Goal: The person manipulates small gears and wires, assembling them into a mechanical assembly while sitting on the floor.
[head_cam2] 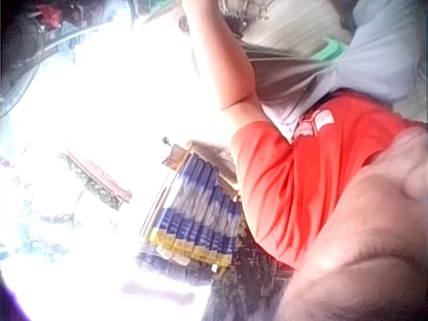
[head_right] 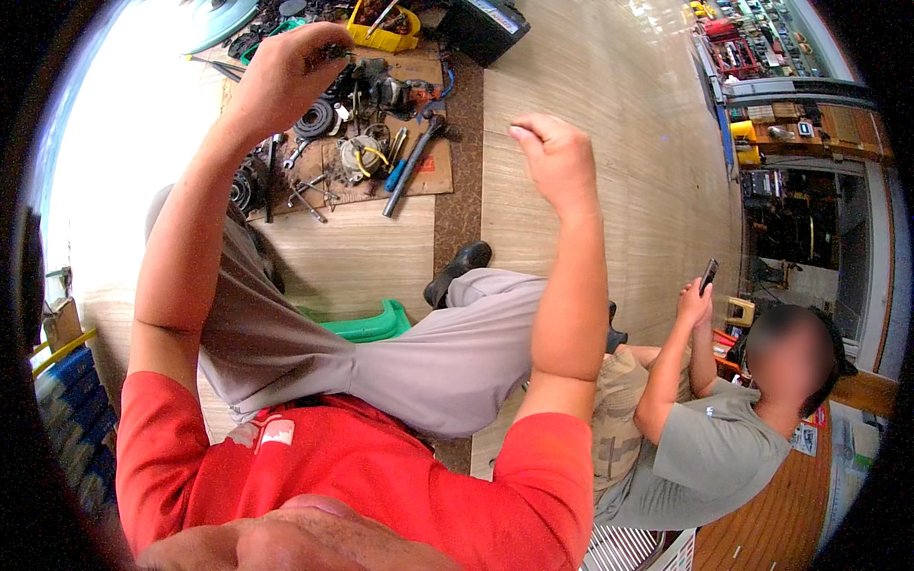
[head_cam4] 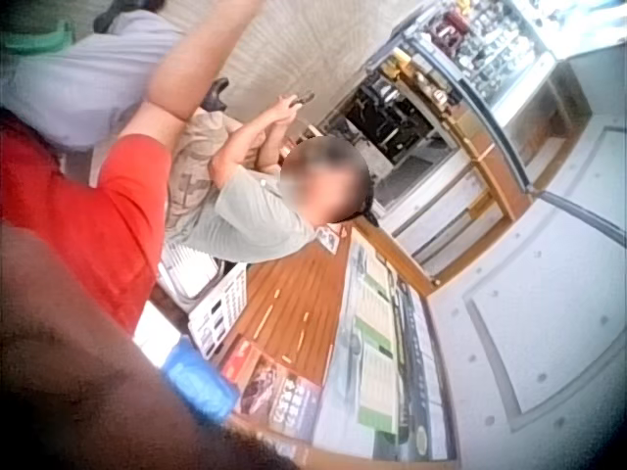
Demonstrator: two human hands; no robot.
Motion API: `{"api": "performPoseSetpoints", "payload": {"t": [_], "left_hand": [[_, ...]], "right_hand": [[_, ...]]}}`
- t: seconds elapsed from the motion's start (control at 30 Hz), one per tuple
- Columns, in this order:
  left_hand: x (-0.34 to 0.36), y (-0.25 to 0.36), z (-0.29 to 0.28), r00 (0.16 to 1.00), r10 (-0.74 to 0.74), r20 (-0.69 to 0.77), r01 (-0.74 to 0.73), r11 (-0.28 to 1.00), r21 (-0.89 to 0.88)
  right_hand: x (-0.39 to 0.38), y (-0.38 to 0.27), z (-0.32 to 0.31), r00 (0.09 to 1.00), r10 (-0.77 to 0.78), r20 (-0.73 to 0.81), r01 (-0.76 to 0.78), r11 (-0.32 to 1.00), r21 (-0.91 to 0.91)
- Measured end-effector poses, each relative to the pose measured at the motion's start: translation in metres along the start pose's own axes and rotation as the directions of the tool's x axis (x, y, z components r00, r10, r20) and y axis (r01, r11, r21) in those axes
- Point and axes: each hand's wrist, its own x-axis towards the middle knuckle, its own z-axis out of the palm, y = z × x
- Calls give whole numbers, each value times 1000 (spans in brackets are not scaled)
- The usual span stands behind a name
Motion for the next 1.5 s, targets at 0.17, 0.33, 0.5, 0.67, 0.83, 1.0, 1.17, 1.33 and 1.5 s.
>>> {"api": "performPoseSetpoints", "payload": {"t": [0.17,0.33,0.5,0.67,0.83,1.0,1.17,1.33,1.5], "left_hand": [[1,2,-9,987,-157,28,156,988,20],[0,-4,-8,991,-136,-12,137,991,11],[-7,7,9,998,-35,52,33,999,36],[-13,28,27,972,-2,235,2,1000,-2],[-17,35,36,950,39,309,-7,995,-104],[-19,41,38,923,45,381,38,977,-208],[-21,38,35,926,52,374,35,974,-222],[-23,37,35,923,18,384,79,968,-236],[-23,39,36,912,-14,409,127,960,-250]], "right_hand": [[1,45,-16,973,231,11,-228,966,-123],[-2,100,-33,924,368,-109,-381,850,-362],[-5,131,-34,849,523,-74,-480,704,-523],[0,67,13,957,204,208,-145,952,-268],[9,-41,57,983,-127,132,101,978,184],[5,-56,81,955,22,295,-203,772,602],[8,-56,78,923,67,378,-296,750,591],[8,-62,71,956,55,287,-189,867,462],[8,-63,67,979,0,206,-82,917,391]]}}
